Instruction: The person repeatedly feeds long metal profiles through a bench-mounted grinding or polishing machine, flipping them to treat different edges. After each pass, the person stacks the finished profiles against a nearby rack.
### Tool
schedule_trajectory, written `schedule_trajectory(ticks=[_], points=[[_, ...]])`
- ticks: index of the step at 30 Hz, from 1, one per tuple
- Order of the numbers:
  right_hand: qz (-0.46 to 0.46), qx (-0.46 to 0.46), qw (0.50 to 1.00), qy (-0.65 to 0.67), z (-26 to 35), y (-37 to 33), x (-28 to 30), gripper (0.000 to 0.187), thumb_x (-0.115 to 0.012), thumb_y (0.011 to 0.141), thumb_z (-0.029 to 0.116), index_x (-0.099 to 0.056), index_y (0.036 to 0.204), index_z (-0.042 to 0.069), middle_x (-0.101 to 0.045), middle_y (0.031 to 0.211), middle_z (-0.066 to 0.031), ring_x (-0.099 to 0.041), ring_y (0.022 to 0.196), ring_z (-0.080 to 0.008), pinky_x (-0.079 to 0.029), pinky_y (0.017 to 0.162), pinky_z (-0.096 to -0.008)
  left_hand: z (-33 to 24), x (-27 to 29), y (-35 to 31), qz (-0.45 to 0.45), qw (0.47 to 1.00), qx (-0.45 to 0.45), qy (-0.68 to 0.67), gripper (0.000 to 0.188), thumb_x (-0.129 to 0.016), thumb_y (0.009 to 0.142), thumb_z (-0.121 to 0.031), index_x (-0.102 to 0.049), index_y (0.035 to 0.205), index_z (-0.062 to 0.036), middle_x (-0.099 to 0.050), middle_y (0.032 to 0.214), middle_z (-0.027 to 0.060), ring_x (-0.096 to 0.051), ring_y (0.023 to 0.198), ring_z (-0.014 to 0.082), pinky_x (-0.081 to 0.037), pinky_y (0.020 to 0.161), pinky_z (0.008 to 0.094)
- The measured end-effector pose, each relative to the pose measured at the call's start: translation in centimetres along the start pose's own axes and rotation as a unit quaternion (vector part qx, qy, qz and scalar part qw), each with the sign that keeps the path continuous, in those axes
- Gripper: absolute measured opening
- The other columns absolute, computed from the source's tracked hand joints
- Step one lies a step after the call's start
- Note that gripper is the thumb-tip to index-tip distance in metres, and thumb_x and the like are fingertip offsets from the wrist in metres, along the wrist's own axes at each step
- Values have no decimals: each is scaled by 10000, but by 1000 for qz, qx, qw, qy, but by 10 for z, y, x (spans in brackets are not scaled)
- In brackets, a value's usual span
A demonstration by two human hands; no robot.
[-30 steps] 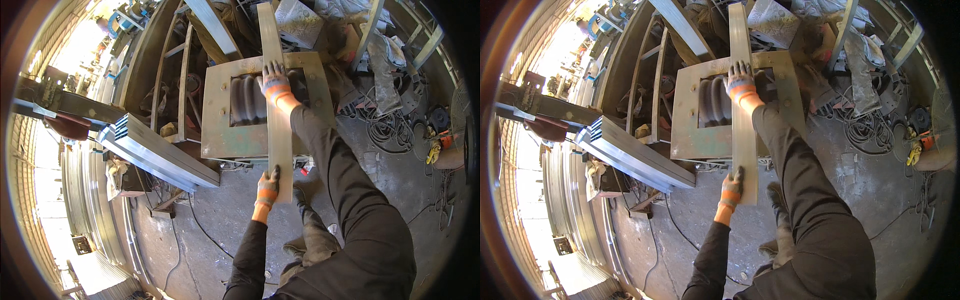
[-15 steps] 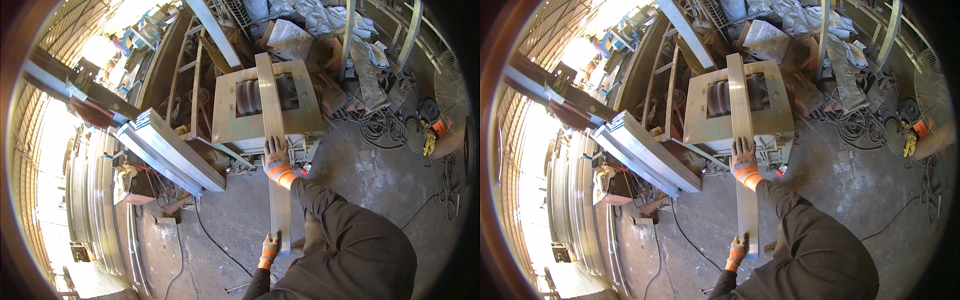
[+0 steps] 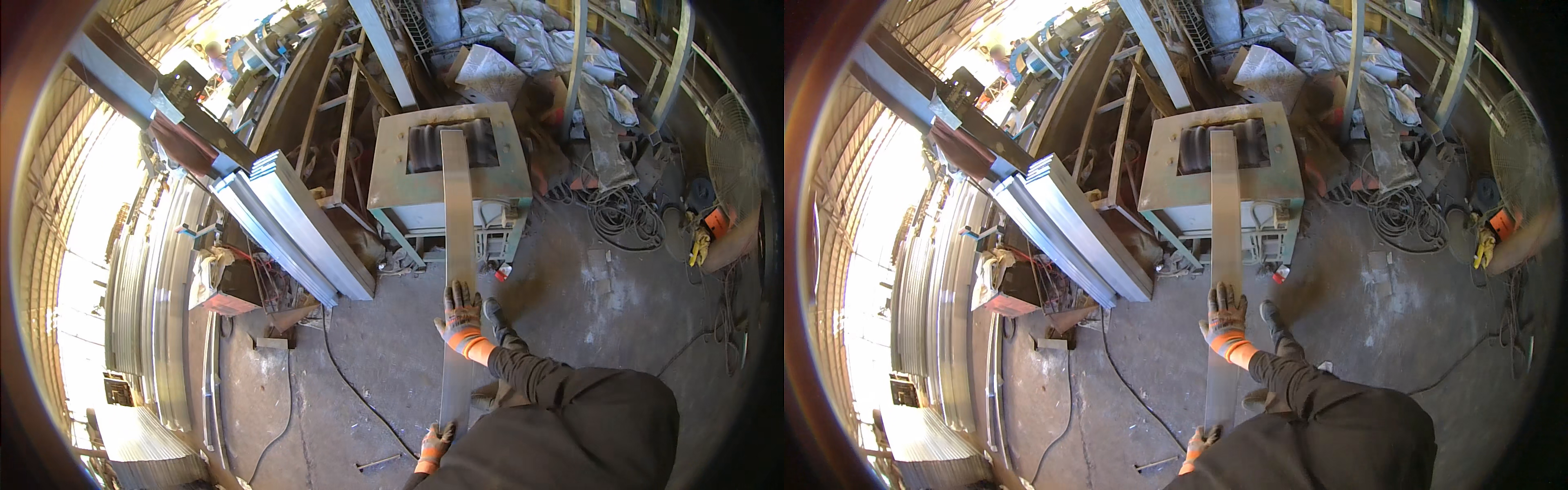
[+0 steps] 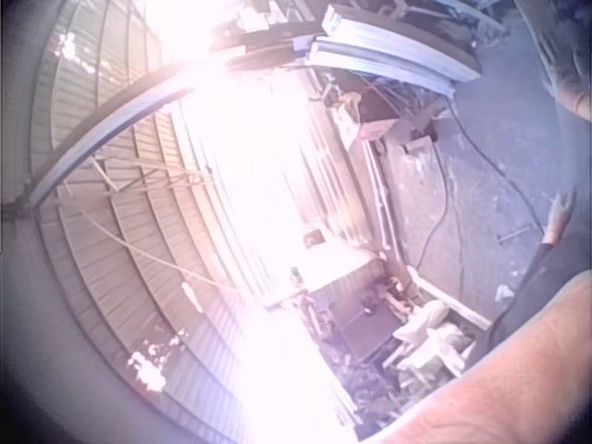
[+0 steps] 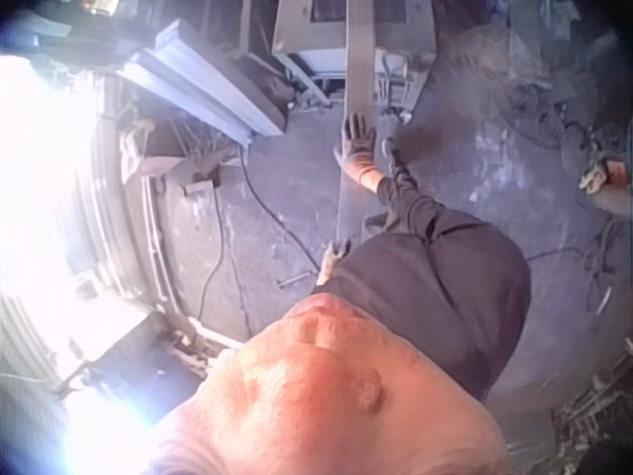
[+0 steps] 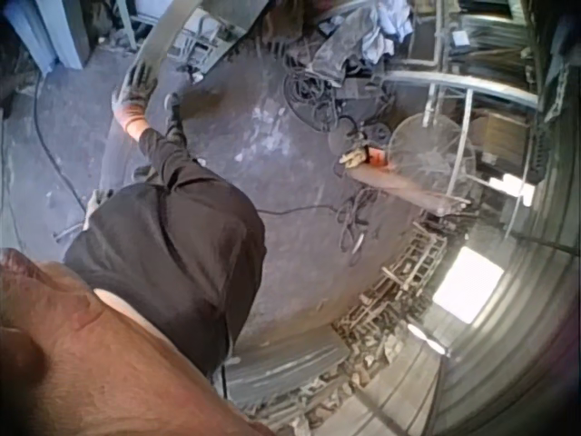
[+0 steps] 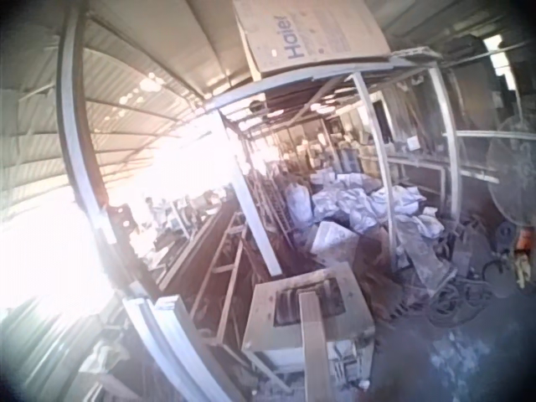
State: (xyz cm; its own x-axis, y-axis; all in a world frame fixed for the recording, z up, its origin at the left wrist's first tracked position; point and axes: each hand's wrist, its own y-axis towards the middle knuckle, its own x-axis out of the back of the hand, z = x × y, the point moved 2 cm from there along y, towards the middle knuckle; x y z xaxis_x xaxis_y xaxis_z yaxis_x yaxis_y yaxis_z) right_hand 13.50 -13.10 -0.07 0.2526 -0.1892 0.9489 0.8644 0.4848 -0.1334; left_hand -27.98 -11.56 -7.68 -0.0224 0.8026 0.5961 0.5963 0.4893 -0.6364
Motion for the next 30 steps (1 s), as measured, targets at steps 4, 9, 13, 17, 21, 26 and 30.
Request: schedule_trajectory(ticks=[4,9,13,17,21,26,30], points=[[-107,-84,980,147,6,74,13,1168,-915,879,327,-278,1832,99,-286,1858,-253,-266,1734,-510,-456,1187,-776,-66,29,15,-105,987,-48,115,767,-752,1003,-758,-653,1191,-21,-801,1095,311,-784,1087,538,-616,910,618],[-228,-10,891,391,-56,241,28,1103,-801,833,80,-382,1840,242,-363,1832,-316,-394,1680,-505,-423,1346,-515,-166,85,116,-11,982,-130,-140,602,-861,1056,-453,-647,1418,-22,-779,1303,183,-773,1216,354,-612,1039,498],[-204,10,724,658,-119,349,31,1004,-816,862,41,-477,1798,173,-497,1822,-161,-428,1702,-335,-339,1396,-419,-254,124,231,112,930,-82,-339,576,-781,1139,-392,-644,1477,54,-760,1309,128,-706,1173,197,-582,1046,354],[-173,-37,844,506,-188,455,58,906,-774,944,205,-472,1796,146,-376,1883,-201,-474,1657,-404,-392,1370,-497,-373,115,297,106,942,-8,-318,589,-886,1050,-467,-765,1307,49,-826,1132,135,-734,1028,135,-614,896,351],[-246,39,968,12,-191,579,98,748,-659,1049,352,-537,1709,22,-651,1641,-278,-552,1577,-464,-373,1360,-578,-492,115,364,-53,987,-150,-18,630,-886,1001,-573,-758,1217,4,-830,1107,275,-806,1059,484,-630,932,506],[-265,52,959,-84,-201,684,130,713,-515,1162,545,-636,1618,10,-588,1723,-240,-509,1628,-415,-287,1397,-586,-582,108,446,-53,974,-150,-162,674,-833,1020,-629,-748,1225,8,-828,1131,292,-798,1084,490,-622,935,532],[-228,53,970,-71,-198,678,120,690,-509,1172,517,-595,1671,48,-528,1782,-216,-469,1652,-427,-277,1401,-582,-564,106,456,-51,977,-161,-128,662,-807,1039,-624,-750,1213,13,-819,1125,302,-790,1084,500,-616,934,543]])
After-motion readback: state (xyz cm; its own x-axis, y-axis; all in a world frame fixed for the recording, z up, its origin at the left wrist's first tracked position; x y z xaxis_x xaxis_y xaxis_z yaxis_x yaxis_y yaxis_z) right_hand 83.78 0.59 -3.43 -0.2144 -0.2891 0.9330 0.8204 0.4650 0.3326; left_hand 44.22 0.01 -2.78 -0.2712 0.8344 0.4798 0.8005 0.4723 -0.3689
